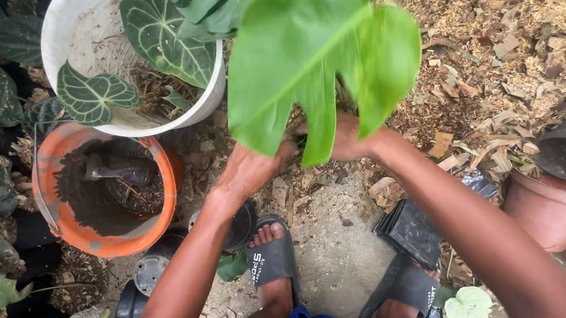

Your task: The person squats on the ground among potted plants and works a plant out of its black nursery pot. They open a black plastic pot liner, fill it with wood-chip mulch from the ground, place the plant's root ball into it, and press mulch around the base of the plant.

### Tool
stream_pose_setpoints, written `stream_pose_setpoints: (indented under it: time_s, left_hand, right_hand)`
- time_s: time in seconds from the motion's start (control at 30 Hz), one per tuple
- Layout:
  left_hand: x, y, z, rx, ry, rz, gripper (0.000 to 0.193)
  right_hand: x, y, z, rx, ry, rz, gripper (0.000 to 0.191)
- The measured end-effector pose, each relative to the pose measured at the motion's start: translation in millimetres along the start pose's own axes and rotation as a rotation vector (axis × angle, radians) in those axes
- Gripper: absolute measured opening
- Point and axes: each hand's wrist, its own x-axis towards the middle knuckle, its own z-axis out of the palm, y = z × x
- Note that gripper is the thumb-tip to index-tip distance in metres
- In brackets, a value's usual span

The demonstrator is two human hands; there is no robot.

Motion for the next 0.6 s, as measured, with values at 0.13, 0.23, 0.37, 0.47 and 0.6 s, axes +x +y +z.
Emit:
stream_pose_setpoints:
  time_s: [0.13, 0.23, 0.37, 0.47, 0.6]
  left_hand:
    - [-3, -1, -5, -0.312, -0.025, -0.057, 0.025]
    - [-4, 5, -7, -0.075, 0.105, 0.284, 0.025]
    - [0, 3, -10, -0.098, 0.164, 0.143, 0.027]
    - [3, -10, -17, 0.126, 0.021, 0.239, 0.03]
    - [10, -26, -16, 0.266, -0.012, 0.311, 0.02]
  right_hand:
    - [-6, -5, 7, 0.201, 0.218, 0.225, 0.046]
    - [-16, -9, 11, 0.237, 0.152, 0.16, 0.048]
    - [-11, -7, 6, 0.216, 0.098, 0.25, 0.052]
    - [0, -6, 4, 0.211, 0.038, 0.21, 0.056]
    - [10, -10, 8, 0.217, 0.103, 0.251, 0.06]
